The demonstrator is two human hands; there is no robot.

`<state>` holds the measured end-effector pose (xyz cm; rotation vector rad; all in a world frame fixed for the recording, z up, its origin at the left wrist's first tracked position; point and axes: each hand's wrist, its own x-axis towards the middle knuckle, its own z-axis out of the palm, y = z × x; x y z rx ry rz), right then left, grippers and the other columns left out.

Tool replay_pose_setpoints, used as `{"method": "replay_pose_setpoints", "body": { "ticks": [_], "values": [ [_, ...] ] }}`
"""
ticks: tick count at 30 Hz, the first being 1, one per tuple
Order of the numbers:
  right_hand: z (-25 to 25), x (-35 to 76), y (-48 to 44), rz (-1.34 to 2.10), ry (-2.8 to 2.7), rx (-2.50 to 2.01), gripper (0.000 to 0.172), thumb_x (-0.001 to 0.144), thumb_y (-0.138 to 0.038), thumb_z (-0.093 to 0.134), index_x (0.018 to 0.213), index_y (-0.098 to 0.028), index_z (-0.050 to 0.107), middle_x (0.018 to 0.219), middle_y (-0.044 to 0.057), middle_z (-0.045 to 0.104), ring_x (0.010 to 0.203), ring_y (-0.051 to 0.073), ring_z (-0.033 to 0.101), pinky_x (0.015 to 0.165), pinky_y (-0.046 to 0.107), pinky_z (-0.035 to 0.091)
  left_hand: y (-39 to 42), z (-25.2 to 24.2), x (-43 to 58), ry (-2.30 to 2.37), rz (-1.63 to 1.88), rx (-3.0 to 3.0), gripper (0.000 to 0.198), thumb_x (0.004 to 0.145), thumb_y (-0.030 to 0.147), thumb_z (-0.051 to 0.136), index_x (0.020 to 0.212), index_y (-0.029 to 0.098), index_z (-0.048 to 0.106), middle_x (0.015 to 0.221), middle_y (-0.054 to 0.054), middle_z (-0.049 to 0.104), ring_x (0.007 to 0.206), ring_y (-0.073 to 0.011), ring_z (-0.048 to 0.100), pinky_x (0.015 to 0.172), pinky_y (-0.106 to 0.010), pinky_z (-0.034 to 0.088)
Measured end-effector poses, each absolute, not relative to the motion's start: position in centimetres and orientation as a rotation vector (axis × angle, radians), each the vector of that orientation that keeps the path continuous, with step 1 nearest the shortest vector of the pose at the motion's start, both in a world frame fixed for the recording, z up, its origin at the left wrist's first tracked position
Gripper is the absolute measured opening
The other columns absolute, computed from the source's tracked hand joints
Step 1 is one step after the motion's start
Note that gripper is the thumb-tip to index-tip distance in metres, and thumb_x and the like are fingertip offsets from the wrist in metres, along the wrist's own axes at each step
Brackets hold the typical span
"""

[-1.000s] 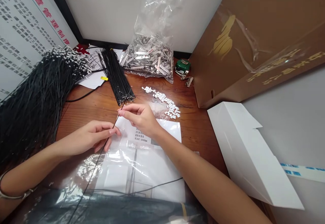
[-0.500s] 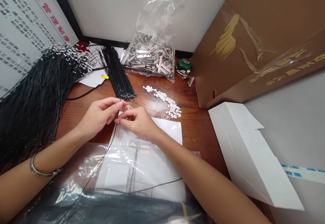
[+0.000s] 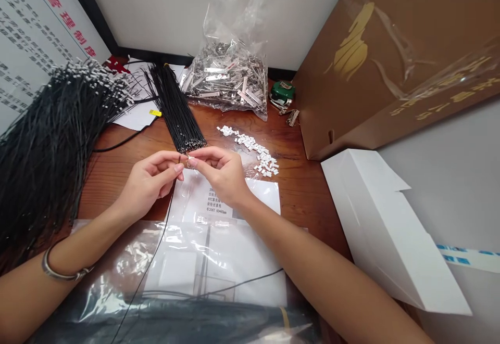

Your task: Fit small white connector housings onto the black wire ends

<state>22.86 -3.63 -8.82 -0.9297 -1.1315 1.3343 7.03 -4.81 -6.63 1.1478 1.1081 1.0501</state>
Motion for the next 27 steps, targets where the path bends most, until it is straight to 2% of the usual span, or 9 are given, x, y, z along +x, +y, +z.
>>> {"method": "replay_pose_setpoints", "body": {
  "ticks": [5,12,18,27],
  "values": [
    [-8.80,22.87,-3.53,1.270,-1.186,-0.933,0.006,0.070,-0.023,0.075,0.075,-0.020,0.074,0.066,0.000,0.066,0.054,0.008,0.051,0.049,0.025,0.039,-4.83,-6.72,6.92,1.111,1.040,1.185,0.018,0.074,0.027,0.071,0.086,0.015,0.065,0.060,0.001,0.064,0.038,-0.0048,0.038,0.035,-0.020,0.027],
    [-8.85,23.04,-3.53,1.255,-1.258,-0.997,0.010,0.069,-0.027,0.077,0.077,-0.021,0.075,0.068,0.000,0.069,0.055,0.009,0.051,0.052,0.026,0.040,-5.09,-6.85,7.08,1.067,1.015,1.353,0.012,0.083,0.027,0.063,0.083,0.016,0.066,0.062,0.001,0.064,0.052,-0.0089,0.052,0.050,-0.022,0.041],
    [-8.77,23.21,-3.52,1.276,-1.273,-1.011,0.012,0.069,-0.027,0.076,0.079,-0.021,0.076,0.073,0.002,0.072,0.064,0.012,0.059,0.059,0.028,0.046,-5.12,-6.83,7.06,1.068,1.030,1.370,0.011,0.084,0.026,0.061,0.082,0.016,0.065,0.060,0.002,0.062,0.052,-0.0089,0.053,0.052,-0.022,0.041],
    [-8.64,23.14,-3.51,1.306,-1.270,-1.043,0.014,0.072,-0.031,0.074,0.079,-0.019,0.075,0.066,0.001,0.067,0.059,0.010,0.055,0.050,0.024,0.039,-5.17,-6.62,7.08,1.095,1.030,1.351,0.016,0.080,0.032,0.066,0.079,0.016,0.065,0.057,0.002,0.061,0.047,-0.0085,0.047,0.047,-0.023,0.037]
  ]
}}
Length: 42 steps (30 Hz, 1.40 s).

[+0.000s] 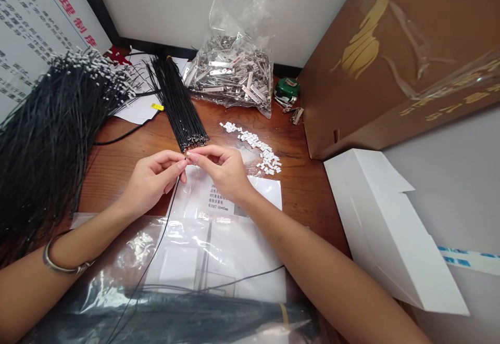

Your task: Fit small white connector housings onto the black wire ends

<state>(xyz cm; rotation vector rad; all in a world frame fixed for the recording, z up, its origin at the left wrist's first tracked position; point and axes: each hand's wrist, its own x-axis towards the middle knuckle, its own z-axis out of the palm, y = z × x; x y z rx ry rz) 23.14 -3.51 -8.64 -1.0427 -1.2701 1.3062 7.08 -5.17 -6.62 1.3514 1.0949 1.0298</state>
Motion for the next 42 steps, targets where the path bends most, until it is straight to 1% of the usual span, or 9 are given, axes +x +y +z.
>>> {"method": "replay_pose_setpoints", "body": {
  "ticks": [5,13,18,22,25,28,31,35,42],
  "values": [
    [-8.53,23.15,-3.51,1.300,-1.283,-1.049,0.014,0.071,-0.032,0.074,0.078,-0.020,0.074,0.066,0.000,0.066,0.056,0.009,0.052,0.048,0.024,0.037,-5.19,-6.74,7.07,1.113,1.031,1.300,0.018,0.077,0.033,0.069,0.082,0.016,0.067,0.054,0.003,0.058,0.043,-0.0074,0.040,0.043,-0.023,0.031],
    [-8.83,23.09,-3.52,1.291,-1.283,-0.997,0.011,0.069,-0.026,0.076,0.076,-0.019,0.072,0.069,0.000,0.067,0.054,0.007,0.047,0.050,0.025,0.035,-5.13,-6.94,7.13,1.160,1.079,1.264,0.016,0.077,0.032,0.069,0.080,0.017,0.065,0.054,0.003,0.058,0.047,-0.0091,0.047,0.045,-0.023,0.034],
    [-8.92,22.99,-3.79,1.198,-1.367,-1.025,0.009,0.072,-0.026,0.075,0.078,-0.019,0.073,0.073,0.001,0.070,0.056,0.009,0.050,0.052,0.026,0.037,-5.08,-6.92,7.13,1.160,1.094,1.234,0.018,0.077,0.032,0.070,0.082,0.017,0.063,0.054,0.004,0.057,0.047,-0.0087,0.048,0.044,-0.022,0.035],
    [-8.92,22.83,-4.00,1.080,-1.463,-1.089,0.009,0.074,-0.027,0.073,0.078,-0.019,0.073,0.067,0.000,0.067,0.053,0.009,0.048,0.048,0.025,0.036,-5.12,-7.01,7.08,1.150,1.101,1.241,0.019,0.076,0.033,0.071,0.080,0.017,0.062,0.055,0.003,0.058,0.047,-0.0084,0.048,0.043,-0.022,0.035],
    [-8.99,22.76,-4.05,1.086,-1.466,-1.075,0.011,0.074,-0.028,0.073,0.079,-0.019,0.073,0.066,0.000,0.067,0.049,0.008,0.045,0.045,0.024,0.034,-5.15,-7.06,7.08,1.150,1.081,1.257,0.019,0.076,0.033,0.072,0.079,0.016,0.063,0.056,0.003,0.058,0.048,-0.0085,0.049,0.043,-0.022,0.035],
    [-8.95,22.75,-4.09,1.141,-1.433,-1.054,0.013,0.073,-0.029,0.072,0.080,-0.018,0.072,0.071,0.002,0.069,0.048,0.008,0.047,0.043,0.024,0.034,-5.16,-7.04,7.11,1.150,1.075,1.259,0.019,0.076,0.033,0.072,0.079,0.016,0.063,0.056,0.002,0.058,0.049,-0.0088,0.050,0.044,-0.022,0.036],
    [-8.82,22.77,-4.10,1.202,-1.397,-1.050,0.015,0.073,-0.032,0.072,0.079,-0.018,0.072,0.070,0.002,0.069,0.047,0.008,0.049,0.042,0.024,0.036,-5.14,-6.95,7.14,1.163,1.078,1.256,0.018,0.076,0.032,0.071,0.079,0.017,0.063,0.056,0.003,0.059,0.047,-0.0086,0.049,0.043,-0.021,0.035],
    [-8.76,22.82,-4.01,1.168,-1.369,-1.059,0.011,0.074,-0.029,0.071,0.075,-0.018,0.071,0.069,0.002,0.069,0.055,0.010,0.055,0.047,0.024,0.041,-5.10,-6.85,7.19,1.159,1.081,1.246,0.017,0.077,0.031,0.070,0.079,0.016,0.064,0.057,0.002,0.061,0.042,-0.0067,0.043,0.040,-0.021,0.032],
    [-8.40,22.82,-4.15,1.251,-1.312,-1.053,0.012,0.074,-0.028,0.070,0.076,-0.018,0.065,0.062,-0.001,0.064,0.042,0.006,0.046,0.038,0.023,0.034,-5.09,-6.92,7.28,1.150,1.062,1.193,0.016,0.077,0.031,0.069,0.081,0.015,0.065,0.059,0.000,0.064,0.038,-0.0061,0.042,0.037,-0.021,0.031]
  ]
}}
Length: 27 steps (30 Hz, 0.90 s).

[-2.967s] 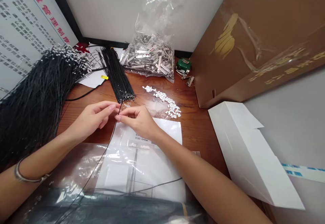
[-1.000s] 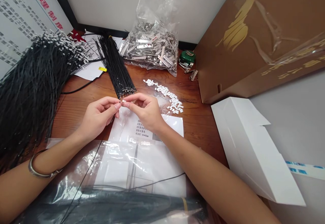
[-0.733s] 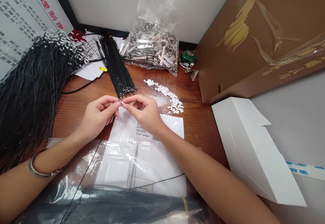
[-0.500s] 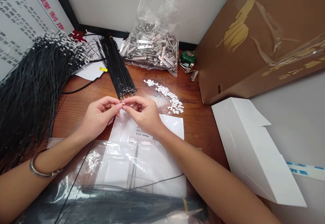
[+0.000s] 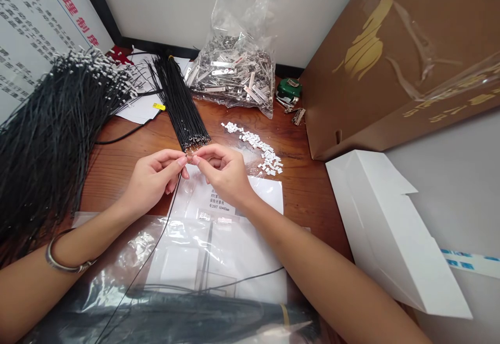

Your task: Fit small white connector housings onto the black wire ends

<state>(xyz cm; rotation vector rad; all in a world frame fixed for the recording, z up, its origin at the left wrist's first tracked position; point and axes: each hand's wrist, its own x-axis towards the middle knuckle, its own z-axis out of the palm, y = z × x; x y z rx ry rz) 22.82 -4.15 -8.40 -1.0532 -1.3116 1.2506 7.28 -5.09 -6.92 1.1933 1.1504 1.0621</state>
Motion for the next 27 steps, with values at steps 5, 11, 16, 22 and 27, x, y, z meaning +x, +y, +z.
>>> {"method": "replay_pose_setpoints", "body": {
  "ticks": [5,11,16,22,27],
  "values": [
    [-8.22,22.82,-4.19,1.280,-1.282,-1.063,0.016,0.073,-0.031,0.071,0.080,-0.018,0.065,0.066,0.001,0.066,0.044,0.007,0.049,0.038,0.023,0.035,-5.12,-6.88,7.29,1.151,1.059,1.184,0.016,0.076,0.031,0.070,0.080,0.016,0.065,0.058,0.000,0.064,0.038,-0.0064,0.043,0.037,-0.021,0.031],
    [-8.42,22.92,-4.00,1.295,-1.237,-1.063,0.022,0.075,-0.037,0.071,0.084,-0.019,0.063,0.077,0.003,0.072,0.042,0.006,0.048,0.037,0.023,0.036,-5.16,-6.76,7.24,1.149,1.065,1.231,0.013,0.075,0.029,0.071,0.076,0.016,0.067,0.069,-0.002,0.070,0.043,-0.0072,0.047,0.039,-0.021,0.034],
    [-8.50,22.91,-3.90,1.370,-1.225,-1.011,0.025,0.077,-0.040,0.071,0.085,-0.019,0.061,0.090,0.006,0.075,0.039,0.005,0.051,0.036,0.022,0.037,-5.14,-6.64,7.26,1.127,1.084,1.287,0.007,0.073,0.023,0.071,0.072,0.017,0.069,0.066,-0.002,0.069,0.052,-0.0101,0.054,0.046,-0.022,0.040],
    [-8.42,22.69,-4.05,1.335,-1.245,-1.018,0.021,0.073,-0.038,0.075,0.079,-0.018,0.071,0.098,0.007,0.075,0.052,0.007,0.056,0.039,0.022,0.040,-5.12,-6.72,7.29,1.119,1.105,1.295,0.005,0.074,0.022,0.070,0.073,0.017,0.072,0.063,-0.001,0.068,0.052,-0.0102,0.055,0.048,-0.022,0.041],
    [-8.28,22.67,-4.03,1.286,-1.232,-1.044,0.014,0.073,-0.032,0.075,0.078,-0.018,0.075,0.080,0.004,0.074,0.047,0.006,0.052,0.037,0.021,0.037,-5.10,-6.81,7.28,1.085,1.130,1.297,0.005,0.074,0.023,0.071,0.075,0.018,0.072,0.064,-0.001,0.068,0.054,-0.0105,0.056,0.049,-0.022,0.043]
  ]
}}
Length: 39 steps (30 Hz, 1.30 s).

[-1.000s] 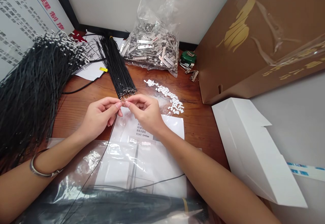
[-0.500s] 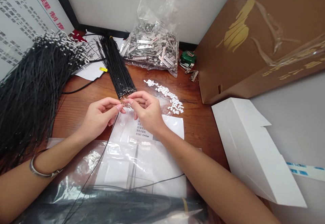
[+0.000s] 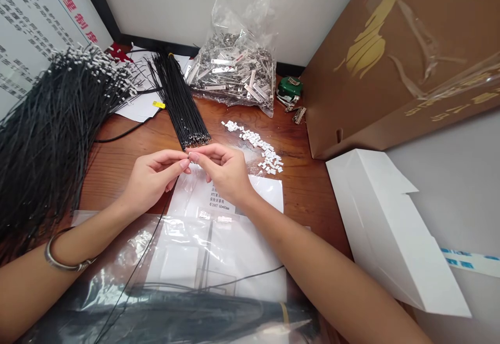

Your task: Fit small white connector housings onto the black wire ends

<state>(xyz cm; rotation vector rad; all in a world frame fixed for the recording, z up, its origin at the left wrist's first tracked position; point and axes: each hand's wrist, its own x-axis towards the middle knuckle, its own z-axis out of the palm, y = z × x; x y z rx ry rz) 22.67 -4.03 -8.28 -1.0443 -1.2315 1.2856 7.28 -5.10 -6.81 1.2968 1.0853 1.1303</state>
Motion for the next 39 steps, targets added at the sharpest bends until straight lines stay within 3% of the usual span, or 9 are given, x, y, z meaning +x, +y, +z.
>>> {"method": "replay_pose_setpoints", "body": {
  "ticks": [10,22,30,39],
  "values": [
    [-8.3,22.8,-4.2,1.285,-1.270,-1.012,0.012,0.075,-0.027,0.073,0.081,-0.018,0.077,0.059,-0.002,0.066,0.037,0.004,0.044,0.036,0.021,0.033,-5.1,-6.9,7.3,1.101,1.130,1.309,0.008,0.076,0.025,0.069,0.077,0.017,0.070,0.068,-0.001,0.069,0.059,-0.0114,0.059,0.053,-0.023,0.046],
    [-8.8,22.8,-4.5,1.090,-1.403,-1.040,0.012,0.080,-0.025,0.069,0.084,-0.017,0.076,0.053,-0.003,0.063,0.037,0.005,0.042,0.036,0.021,0.031,-5.3,-6.7,7.2,1.151,1.092,1.323,0.010,0.077,0.025,0.065,0.072,0.017,0.065,0.065,-0.001,0.066,0.058,-0.0114,0.058,0.055,-0.023,0.046],
    [-9.3,22.8,-4.7,0.537,-1.705,-1.011,0.013,0.083,-0.018,0.062,0.087,-0.017,0.075,0.078,0.004,0.077,0.043,0.007,0.051,0.041,0.022,0.040,-5.2,-6.9,7.1,1.163,1.066,1.337,0.011,0.077,0.026,0.065,0.071,0.017,0.064,0.065,-0.001,0.066,0.057,-0.0115,0.057,0.055,-0.024,0.046],
    [-9.7,22.9,-4.5,0.345,-1.778,-0.909,0.016,0.084,-0.014,0.060,0.086,-0.020,0.075,0.084,0.004,0.078,0.048,0.009,0.060,0.044,0.022,0.046,-5.3,-7.0,7.2,1.196,1.059,1.365,0.011,0.079,0.026,0.064,0.072,0.017,0.065,0.066,-0.002,0.067,0.058,-0.0121,0.058,0.053,-0.024,0.046]
  ]
}}
